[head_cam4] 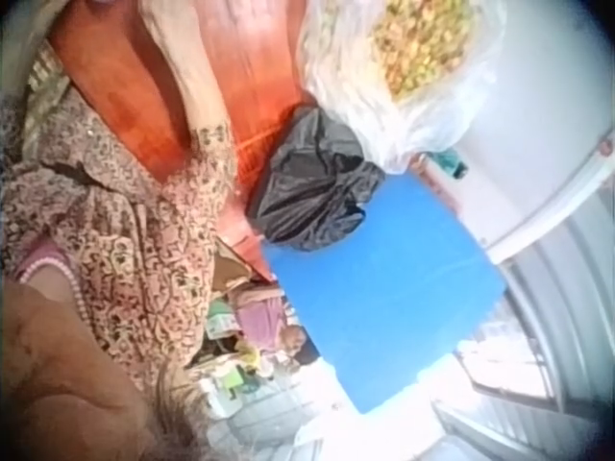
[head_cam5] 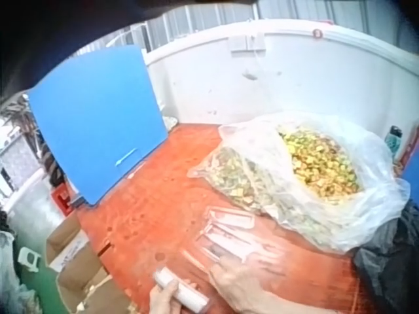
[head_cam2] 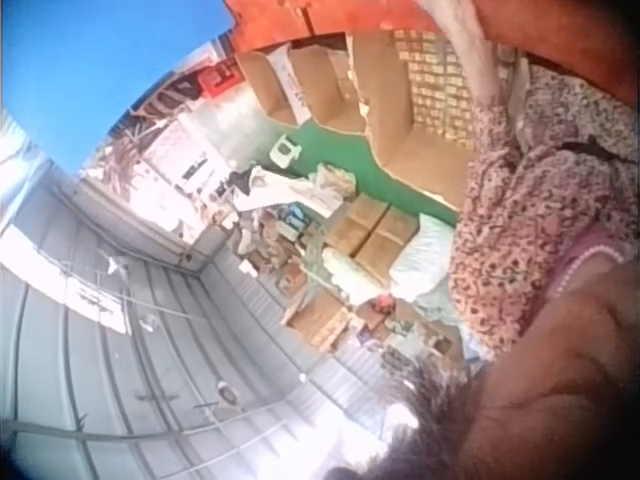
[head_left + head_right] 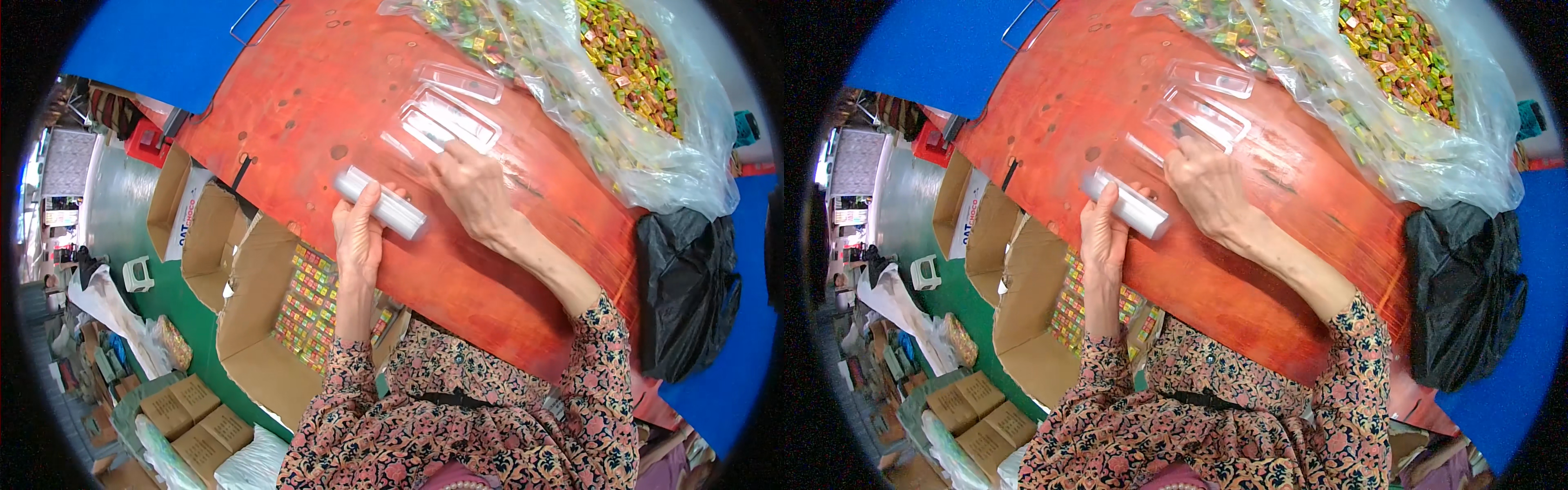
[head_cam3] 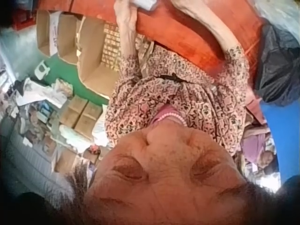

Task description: Sorting and packing individual small candies into plastic organizer trays on a factory workbench.

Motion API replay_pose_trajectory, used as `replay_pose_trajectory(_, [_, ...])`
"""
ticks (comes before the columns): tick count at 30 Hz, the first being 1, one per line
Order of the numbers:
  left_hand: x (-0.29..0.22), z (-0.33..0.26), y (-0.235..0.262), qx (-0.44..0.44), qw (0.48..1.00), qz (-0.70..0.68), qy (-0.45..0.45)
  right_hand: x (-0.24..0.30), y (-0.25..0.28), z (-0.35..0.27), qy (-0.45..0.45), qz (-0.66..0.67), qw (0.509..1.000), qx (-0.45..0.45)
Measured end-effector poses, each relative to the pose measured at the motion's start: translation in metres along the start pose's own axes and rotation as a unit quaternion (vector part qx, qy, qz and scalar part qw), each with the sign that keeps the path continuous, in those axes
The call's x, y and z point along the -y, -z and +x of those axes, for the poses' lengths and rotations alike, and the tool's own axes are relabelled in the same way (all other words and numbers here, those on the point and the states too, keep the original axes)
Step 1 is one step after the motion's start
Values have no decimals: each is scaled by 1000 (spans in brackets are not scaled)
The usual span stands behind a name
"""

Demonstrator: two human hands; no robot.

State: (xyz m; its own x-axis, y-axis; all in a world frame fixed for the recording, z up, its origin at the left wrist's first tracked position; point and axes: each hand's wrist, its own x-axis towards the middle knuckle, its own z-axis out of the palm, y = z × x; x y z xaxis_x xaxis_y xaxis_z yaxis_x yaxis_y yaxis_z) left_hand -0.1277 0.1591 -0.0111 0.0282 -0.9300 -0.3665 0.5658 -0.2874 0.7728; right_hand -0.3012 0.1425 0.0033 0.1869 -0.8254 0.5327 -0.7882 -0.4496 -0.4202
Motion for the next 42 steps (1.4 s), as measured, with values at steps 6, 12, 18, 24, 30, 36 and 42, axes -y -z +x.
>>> replay_pose_trajectory(6, [3, -8, -1, 12, 1000, -22, 9, 2, -11, -1, 35, -48, 998, 30])
replay_pose_trajectory(12, [9, -13, -4, 43, 999, -1, -18, 25, 14, -6, -84, 312, 933, 160])
replay_pose_trajectory(18, [0, -21, -1, 58, 998, 28, -23, 16, 5, -8, -240, 529, 762, 288])
replay_pose_trajectory(24, [0, -19, 8, 46, 999, -3, -23, 29, -1, -7, -234, 478, 807, 255])
replay_pose_trajectory(30, [-5, -16, 25, -32, 997, 2, -66, 35, -17, 1, 36, 7, 999, 14])
replay_pose_trajectory(36, [-8, -22, 30, -51, 996, -10, -70, 28, -33, -5, 51, -43, 993, 100])
replay_pose_trajectory(42, [-10, -25, 23, -71, 986, 43, -147, -18, -5, 14, 18, -92, 995, -17])
